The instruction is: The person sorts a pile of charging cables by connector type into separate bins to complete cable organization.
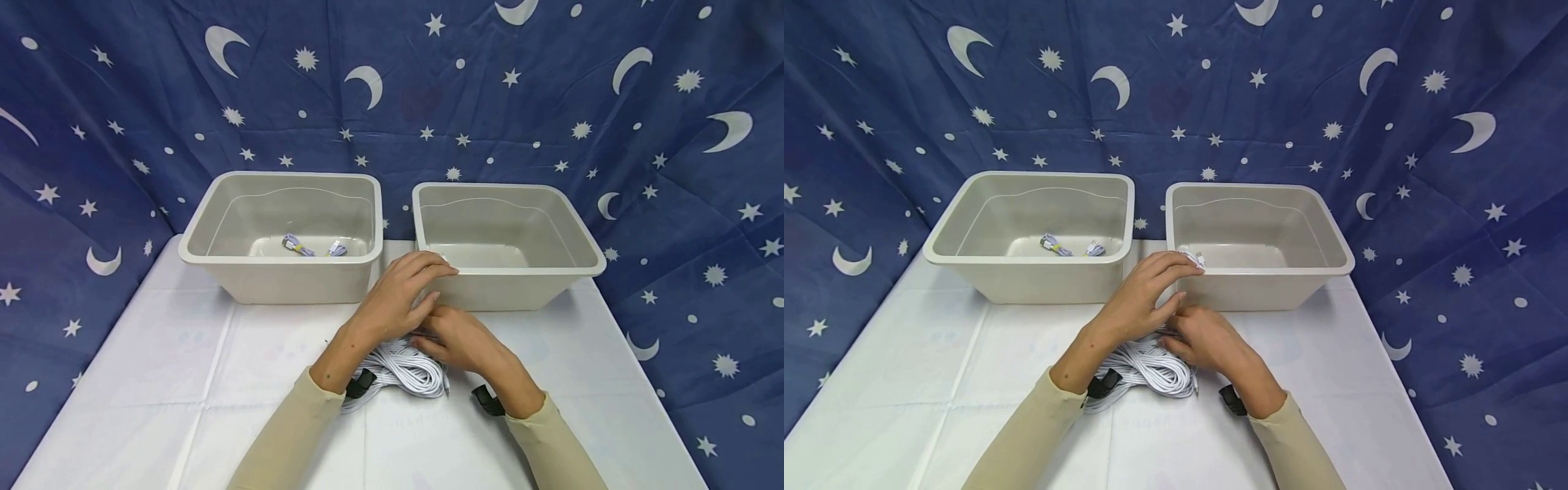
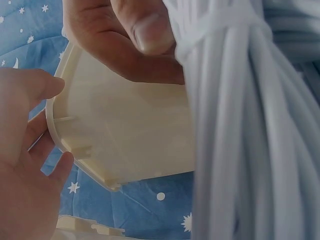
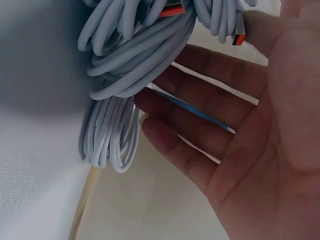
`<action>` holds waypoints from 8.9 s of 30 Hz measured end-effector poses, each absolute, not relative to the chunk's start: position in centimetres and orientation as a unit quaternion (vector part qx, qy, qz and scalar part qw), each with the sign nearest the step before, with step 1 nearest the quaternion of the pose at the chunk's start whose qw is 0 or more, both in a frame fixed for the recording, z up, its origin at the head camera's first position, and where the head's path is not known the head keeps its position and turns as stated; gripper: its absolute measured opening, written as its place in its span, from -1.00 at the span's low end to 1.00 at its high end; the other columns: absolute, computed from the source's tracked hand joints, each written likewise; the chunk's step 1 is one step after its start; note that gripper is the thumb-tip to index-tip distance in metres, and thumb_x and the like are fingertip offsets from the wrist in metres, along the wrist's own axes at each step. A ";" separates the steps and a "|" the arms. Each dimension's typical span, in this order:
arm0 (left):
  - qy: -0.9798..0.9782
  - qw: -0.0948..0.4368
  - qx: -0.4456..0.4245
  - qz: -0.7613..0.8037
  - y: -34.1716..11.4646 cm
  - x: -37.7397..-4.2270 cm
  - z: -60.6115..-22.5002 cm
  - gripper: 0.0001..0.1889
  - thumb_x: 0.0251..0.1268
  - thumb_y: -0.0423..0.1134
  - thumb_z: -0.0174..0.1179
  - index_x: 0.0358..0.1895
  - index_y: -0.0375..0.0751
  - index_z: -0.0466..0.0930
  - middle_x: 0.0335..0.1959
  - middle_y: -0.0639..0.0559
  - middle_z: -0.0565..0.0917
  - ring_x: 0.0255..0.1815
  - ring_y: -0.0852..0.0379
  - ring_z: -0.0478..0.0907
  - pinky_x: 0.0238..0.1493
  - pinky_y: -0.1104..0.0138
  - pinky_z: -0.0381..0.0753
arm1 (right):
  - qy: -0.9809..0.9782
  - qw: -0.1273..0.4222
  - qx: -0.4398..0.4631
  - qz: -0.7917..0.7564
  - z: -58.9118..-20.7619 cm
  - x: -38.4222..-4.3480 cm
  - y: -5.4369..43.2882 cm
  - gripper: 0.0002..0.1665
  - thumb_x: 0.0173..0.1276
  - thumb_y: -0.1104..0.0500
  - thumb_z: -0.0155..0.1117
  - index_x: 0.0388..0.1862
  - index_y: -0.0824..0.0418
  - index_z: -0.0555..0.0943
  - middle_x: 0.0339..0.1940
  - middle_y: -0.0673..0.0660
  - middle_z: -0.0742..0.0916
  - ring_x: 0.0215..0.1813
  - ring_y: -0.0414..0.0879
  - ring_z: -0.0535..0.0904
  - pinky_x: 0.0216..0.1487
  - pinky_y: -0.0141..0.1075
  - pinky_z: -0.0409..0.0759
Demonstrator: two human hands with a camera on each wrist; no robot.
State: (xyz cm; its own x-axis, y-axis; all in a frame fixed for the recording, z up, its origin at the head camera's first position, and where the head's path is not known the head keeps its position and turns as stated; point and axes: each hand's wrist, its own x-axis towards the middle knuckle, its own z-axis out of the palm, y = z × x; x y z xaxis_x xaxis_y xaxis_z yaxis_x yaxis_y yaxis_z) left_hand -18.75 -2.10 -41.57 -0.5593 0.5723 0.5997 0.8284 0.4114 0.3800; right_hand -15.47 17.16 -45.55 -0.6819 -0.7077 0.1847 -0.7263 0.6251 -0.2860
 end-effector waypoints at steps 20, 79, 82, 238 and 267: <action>-0.813 0.197 -0.435 -0.334 -2.0 -18.8 -41.5 -0.47 0.33 -0.43 0.27 0.35 0.01 0.62 0.34 0.07 0.58 0.48 0.08 0.40 0.62 0.20 0.19 | -0.875 -0.037 0.440 0.198 -44.9 -15.1 16.6 -0.85 0.49 0.09 0.43 -0.05 0.09 0.77 -0.15 -0.12 0.79 -0.07 -0.21 0.70 0.05 -0.18 0.66; -0.797 0.248 -0.392 -0.386 -0.8 -18.8 -40.8 -0.78 0.56 -0.38 0.23 0.07 -0.06 0.80 0.03 0.12 0.77 0.19 0.15 0.61 0.34 0.35 0.50 | -0.906 0.073 0.404 0.105 -42.0 -10.8 14.3 -0.70 -0.03 0.26 0.46 -0.26 0.06 0.65 -0.25 -0.08 0.62 -0.35 -0.18 0.54 -0.40 -0.26 0.54; -0.799 0.244 -0.387 -0.390 -0.7 -18.8 -40.8 -0.78 0.55 -0.39 0.24 0.04 -0.06 0.81 0.01 0.12 0.77 0.17 0.14 0.62 0.34 0.35 0.50 | -0.910 0.068 0.397 0.099 -41.5 -11.0 15.0 -0.70 -0.05 0.30 0.43 -0.29 0.06 0.67 -0.29 -0.10 0.58 -0.39 -0.20 0.48 -0.44 -0.31 0.47; -0.815 0.201 -0.355 -0.411 -0.5 -19.0 -40.2 -0.84 0.44 -0.34 0.38 -0.04 0.00 0.82 -0.08 0.19 0.77 0.06 0.19 0.58 0.22 0.32 0.53 | -0.802 0.331 0.187 0.461 -37.5 -17.2 23.0 -0.80 0.17 0.54 0.51 -0.28 0.34 0.76 -0.33 0.20 0.80 -0.27 -0.18 0.68 -0.08 -0.49 0.65; -0.813 0.194 -0.358 -0.416 -0.6 -19.1 -40.2 -0.83 0.44 -0.37 0.36 -0.03 -0.04 0.81 -0.06 0.15 0.77 0.08 0.16 0.57 0.28 0.30 0.50 | -0.865 0.001 0.395 0.308 -37.4 -15.6 19.3 -0.76 0.25 0.34 0.51 -0.19 0.05 0.74 -0.22 -0.11 0.77 -0.13 -0.14 0.70 0.00 -0.21 0.71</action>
